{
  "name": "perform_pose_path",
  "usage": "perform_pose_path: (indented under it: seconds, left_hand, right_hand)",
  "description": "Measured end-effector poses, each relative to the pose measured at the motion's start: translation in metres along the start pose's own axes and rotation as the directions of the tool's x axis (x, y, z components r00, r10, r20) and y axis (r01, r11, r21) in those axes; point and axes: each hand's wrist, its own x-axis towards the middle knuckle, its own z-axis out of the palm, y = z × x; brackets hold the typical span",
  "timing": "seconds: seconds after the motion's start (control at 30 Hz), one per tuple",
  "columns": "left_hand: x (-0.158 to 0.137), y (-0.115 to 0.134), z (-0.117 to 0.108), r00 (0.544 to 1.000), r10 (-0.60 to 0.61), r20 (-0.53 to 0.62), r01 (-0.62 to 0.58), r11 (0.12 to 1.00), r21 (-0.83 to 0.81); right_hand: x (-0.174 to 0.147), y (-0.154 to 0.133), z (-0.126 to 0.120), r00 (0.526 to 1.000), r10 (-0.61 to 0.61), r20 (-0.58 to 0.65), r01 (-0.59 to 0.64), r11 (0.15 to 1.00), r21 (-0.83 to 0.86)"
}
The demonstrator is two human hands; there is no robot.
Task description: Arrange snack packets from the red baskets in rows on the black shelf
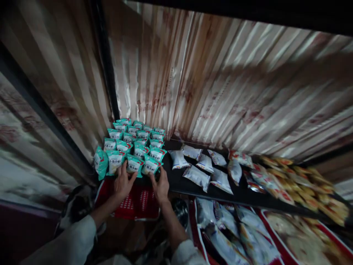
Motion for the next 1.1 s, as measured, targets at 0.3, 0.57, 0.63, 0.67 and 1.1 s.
perform_pose_path:
  seconds: [0.3, 0.57, 0.63, 0.67, 1.1]
  left_hand:
    - [-0.005, -0.007, 0.003, 1.000, -0.006, -0.007, 0.005, 0.997, -0.072]
    - [-0.005, -0.007, 0.007, 1.000, 0.005, -0.003, -0.005, 0.998, -0.061]
    - [-0.005, -0.006, 0.009, 1.000, -0.003, -0.002, 0.002, 0.998, -0.057]
    - [-0.005, -0.006, 0.009, 1.000, -0.008, -0.003, 0.007, 0.998, -0.055]
    - [-0.001, -0.009, 0.011, 1.000, -0.018, -0.014, 0.018, 0.999, -0.032]
  right_hand:
    - [-0.011, -0.001, -0.008, 1.000, -0.019, -0.013, 0.019, 1.000, 0.010]
    - [0.044, -0.033, -0.041, 0.950, -0.228, -0.211, 0.211, 0.972, -0.103]
    - [0.067, -0.046, -0.040, 0.942, -0.330, -0.058, 0.316, 0.933, -0.171]
    - [0.078, -0.053, -0.037, 0.929, -0.369, 0.037, 0.368, 0.908, -0.200]
    - [0.140, -0.098, 0.024, 0.798, -0.322, 0.510, 0.569, 0.684, -0.457]
